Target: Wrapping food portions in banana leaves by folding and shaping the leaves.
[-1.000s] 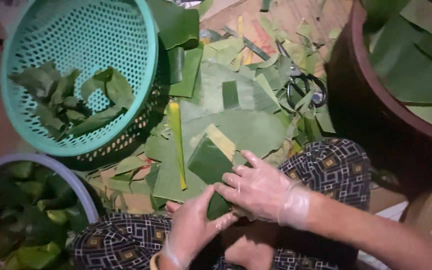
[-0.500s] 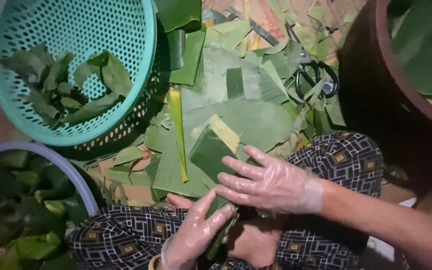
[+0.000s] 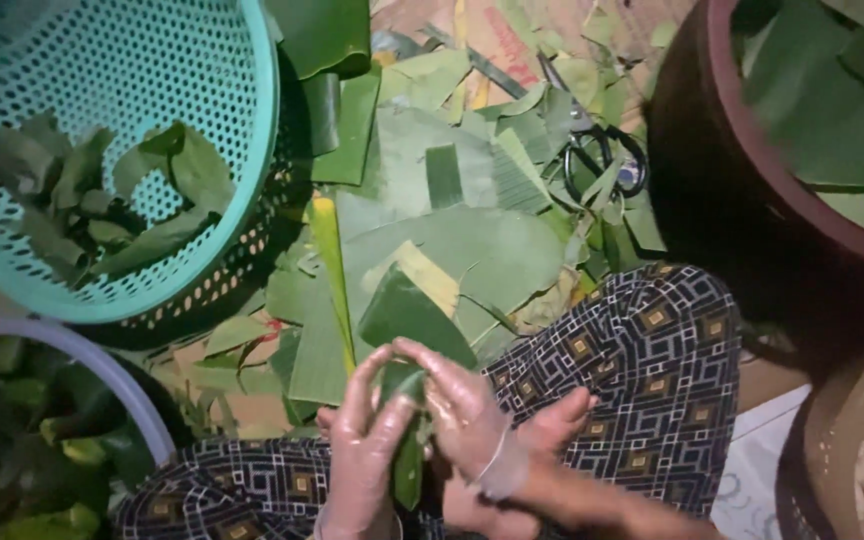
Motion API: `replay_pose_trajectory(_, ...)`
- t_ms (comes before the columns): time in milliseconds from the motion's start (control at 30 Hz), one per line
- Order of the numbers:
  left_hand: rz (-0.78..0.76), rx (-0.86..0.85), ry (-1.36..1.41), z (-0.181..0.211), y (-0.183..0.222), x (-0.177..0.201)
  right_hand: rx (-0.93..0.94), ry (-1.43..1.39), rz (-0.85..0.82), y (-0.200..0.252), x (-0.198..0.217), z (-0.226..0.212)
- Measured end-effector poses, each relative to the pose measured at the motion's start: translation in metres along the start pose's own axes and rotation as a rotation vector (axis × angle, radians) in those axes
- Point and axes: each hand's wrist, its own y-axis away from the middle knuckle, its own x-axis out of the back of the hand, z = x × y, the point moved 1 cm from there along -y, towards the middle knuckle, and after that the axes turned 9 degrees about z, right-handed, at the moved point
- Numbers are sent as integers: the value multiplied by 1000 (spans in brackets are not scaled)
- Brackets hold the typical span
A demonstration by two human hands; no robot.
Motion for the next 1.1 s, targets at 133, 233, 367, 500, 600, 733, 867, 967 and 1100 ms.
replay_pose_trajectory(133,247,92,111,-5,-11,-8,-118,-97,74,26,-20,4)
replay_pose_trajectory(233,259,-28,298,-14,-21,-7,78,-135,-73,24,-18,-13)
replay_pose_trajectory(367,273,19,429,-10,-25,-11,68,-62,-212,20,-9,-5)
replay_pose_trajectory(500,326,36,563,-6,-32,-17,-70,53,-284,8,12,-3)
replay_pose_trajectory(600,296,58,566,-17,-47,-20,-48,-25,-315,9,14,2)
replay_pose_trajectory(733,234,9,699,-10,-47,-40,-105,-50,-271,-14,32,0)
replay_pose_trajectory(867,163,6,433,24,-32,-64,-336,-12,-365,-52,66,-9)
replay_pose_trajectory(967,-33,-105,354,29,-65,-78,-484,-88,-251,-80,100,4)
replay_pose_trajectory(1100,-55,-411,-21,78,-130,-113,-566,-431,187,-112,138,23)
